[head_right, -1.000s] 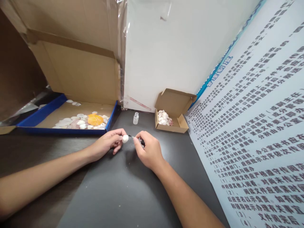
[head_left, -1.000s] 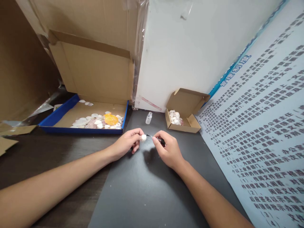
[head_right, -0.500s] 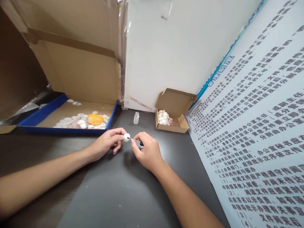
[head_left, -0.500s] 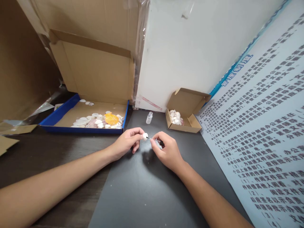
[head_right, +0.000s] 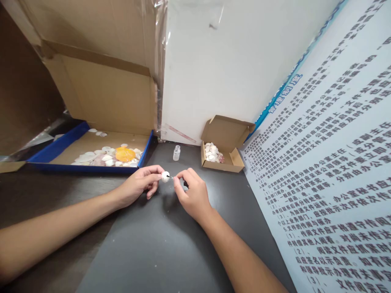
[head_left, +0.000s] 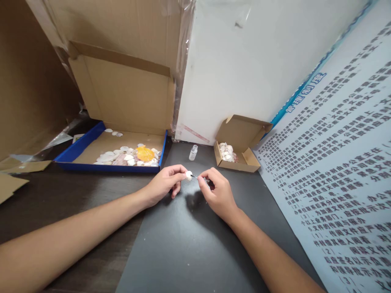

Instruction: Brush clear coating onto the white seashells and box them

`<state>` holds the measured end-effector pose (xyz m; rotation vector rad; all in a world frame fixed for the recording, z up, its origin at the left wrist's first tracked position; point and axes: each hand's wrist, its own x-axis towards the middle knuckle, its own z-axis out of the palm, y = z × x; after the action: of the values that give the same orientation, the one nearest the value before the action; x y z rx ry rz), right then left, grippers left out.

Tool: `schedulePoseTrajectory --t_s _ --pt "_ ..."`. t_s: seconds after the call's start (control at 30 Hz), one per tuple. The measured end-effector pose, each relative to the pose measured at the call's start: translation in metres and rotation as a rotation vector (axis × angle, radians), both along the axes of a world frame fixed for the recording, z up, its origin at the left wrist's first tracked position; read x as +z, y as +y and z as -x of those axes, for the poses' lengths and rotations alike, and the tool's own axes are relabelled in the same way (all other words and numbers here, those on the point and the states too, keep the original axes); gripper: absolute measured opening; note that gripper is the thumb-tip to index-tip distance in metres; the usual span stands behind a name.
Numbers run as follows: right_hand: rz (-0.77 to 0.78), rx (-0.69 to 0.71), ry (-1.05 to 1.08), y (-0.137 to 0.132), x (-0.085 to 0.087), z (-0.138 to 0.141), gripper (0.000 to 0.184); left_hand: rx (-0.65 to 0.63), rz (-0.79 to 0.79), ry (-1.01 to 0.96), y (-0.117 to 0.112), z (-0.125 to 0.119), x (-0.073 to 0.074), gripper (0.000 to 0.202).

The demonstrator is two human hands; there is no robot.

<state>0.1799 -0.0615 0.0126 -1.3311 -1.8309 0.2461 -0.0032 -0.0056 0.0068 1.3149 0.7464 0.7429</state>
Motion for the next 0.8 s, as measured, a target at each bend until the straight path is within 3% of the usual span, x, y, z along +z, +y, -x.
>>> schedulePoseTrajectory --t_s 0.6,0.8 --pt "0.035 -0.04 -0.043 -0.0022 0.0003 0.0008 0.012 0.012 -0.005 0.022 -0.0005 -0.001 0.0004 0.019" --pt "-0.02 -0.007 -0.077 -0.0037 0.0007 0.003 0.013 0.013 -0.005 0.021 0.0008 -0.0011 -0.0013 0.02"
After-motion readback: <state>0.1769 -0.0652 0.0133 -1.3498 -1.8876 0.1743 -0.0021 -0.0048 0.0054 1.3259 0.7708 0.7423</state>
